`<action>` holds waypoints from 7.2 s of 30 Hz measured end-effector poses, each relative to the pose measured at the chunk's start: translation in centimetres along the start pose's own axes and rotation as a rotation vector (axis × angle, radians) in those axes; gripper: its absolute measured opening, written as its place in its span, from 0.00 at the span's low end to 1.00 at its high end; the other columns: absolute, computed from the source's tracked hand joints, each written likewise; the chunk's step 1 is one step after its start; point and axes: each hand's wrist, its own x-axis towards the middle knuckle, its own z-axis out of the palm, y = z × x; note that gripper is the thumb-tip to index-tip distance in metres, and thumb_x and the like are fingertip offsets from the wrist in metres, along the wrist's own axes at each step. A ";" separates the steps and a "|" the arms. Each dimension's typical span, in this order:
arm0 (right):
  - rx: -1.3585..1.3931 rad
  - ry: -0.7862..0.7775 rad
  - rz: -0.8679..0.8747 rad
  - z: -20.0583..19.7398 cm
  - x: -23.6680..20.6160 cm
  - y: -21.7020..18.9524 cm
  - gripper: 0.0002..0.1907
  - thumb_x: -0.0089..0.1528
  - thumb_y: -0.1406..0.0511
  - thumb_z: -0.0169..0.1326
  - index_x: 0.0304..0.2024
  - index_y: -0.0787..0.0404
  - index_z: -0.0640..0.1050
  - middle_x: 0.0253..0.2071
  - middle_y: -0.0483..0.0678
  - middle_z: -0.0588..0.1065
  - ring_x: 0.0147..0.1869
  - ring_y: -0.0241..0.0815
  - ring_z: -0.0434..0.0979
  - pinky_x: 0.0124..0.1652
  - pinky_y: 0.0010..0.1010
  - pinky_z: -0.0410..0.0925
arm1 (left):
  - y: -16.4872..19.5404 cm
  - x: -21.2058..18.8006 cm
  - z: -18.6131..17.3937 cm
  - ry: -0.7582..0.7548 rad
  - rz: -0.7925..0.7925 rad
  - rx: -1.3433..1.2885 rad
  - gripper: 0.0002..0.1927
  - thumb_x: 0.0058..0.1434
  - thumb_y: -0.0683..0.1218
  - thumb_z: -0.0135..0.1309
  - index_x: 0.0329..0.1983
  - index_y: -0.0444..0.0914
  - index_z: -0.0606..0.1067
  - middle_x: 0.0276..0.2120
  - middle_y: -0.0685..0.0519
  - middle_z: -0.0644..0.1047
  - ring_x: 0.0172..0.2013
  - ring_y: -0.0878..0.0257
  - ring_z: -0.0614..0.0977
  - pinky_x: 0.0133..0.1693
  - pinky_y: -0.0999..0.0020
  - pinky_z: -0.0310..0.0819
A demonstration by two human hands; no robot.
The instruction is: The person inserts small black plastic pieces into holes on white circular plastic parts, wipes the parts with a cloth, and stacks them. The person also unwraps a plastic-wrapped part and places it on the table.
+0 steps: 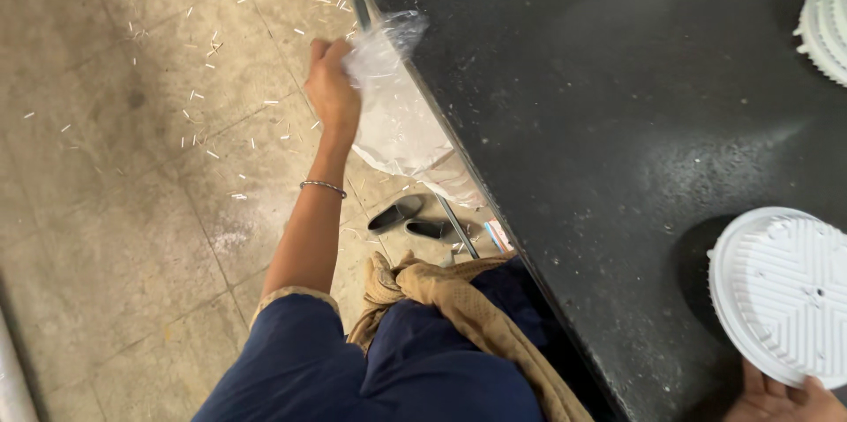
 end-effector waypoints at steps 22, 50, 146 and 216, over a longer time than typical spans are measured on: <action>-0.466 0.452 -0.138 -7.5 2.1 8.1 0.06 0.73 0.68 0.45 0.48 0.67 0.69 0.36 0.46 0.67 0.33 0.34 0.67 0.39 0.35 0.72 | -4.1 -10.2 25.8 -1.197 -0.313 0.154 0.13 0.64 0.44 0.51 0.49 0.36 0.77 0.50 0.42 0.76 0.48 0.44 0.81 0.48 0.49 0.74; 0.073 0.462 0.231 -1.5 1.2 -0.8 0.08 0.68 0.63 0.51 0.45 0.60 0.71 0.42 0.44 0.76 0.46 0.34 0.76 0.48 0.29 0.70 | -8.1 -5.5 12.5 -1.431 -0.554 0.168 0.23 0.66 0.52 0.55 0.55 0.30 0.78 0.50 0.38 0.82 0.50 0.45 0.85 0.55 0.47 0.75; 0.139 0.506 -0.030 -6.4 -4.7 -1.6 0.07 0.68 0.70 0.58 0.44 0.59 0.72 0.37 0.42 0.75 0.36 0.30 0.73 0.33 0.19 0.63 | 39.7 -19.2 20.6 -0.962 0.643 -0.698 0.16 0.56 0.41 0.64 0.48 0.40 0.79 0.37 0.50 0.80 0.40 0.51 0.80 0.42 0.57 0.73; -1.875 0.794 -0.313 -32.9 7.1 -18.8 0.15 0.71 0.57 0.49 0.44 0.64 0.74 0.40 0.62 0.79 0.44 0.63 0.80 0.35 0.49 0.71 | 42.2 -23.8 21.3 -1.835 -0.305 -1.379 0.43 0.69 0.73 0.32 0.65 0.33 0.68 0.58 0.42 0.75 0.54 0.52 0.77 0.57 0.56 0.69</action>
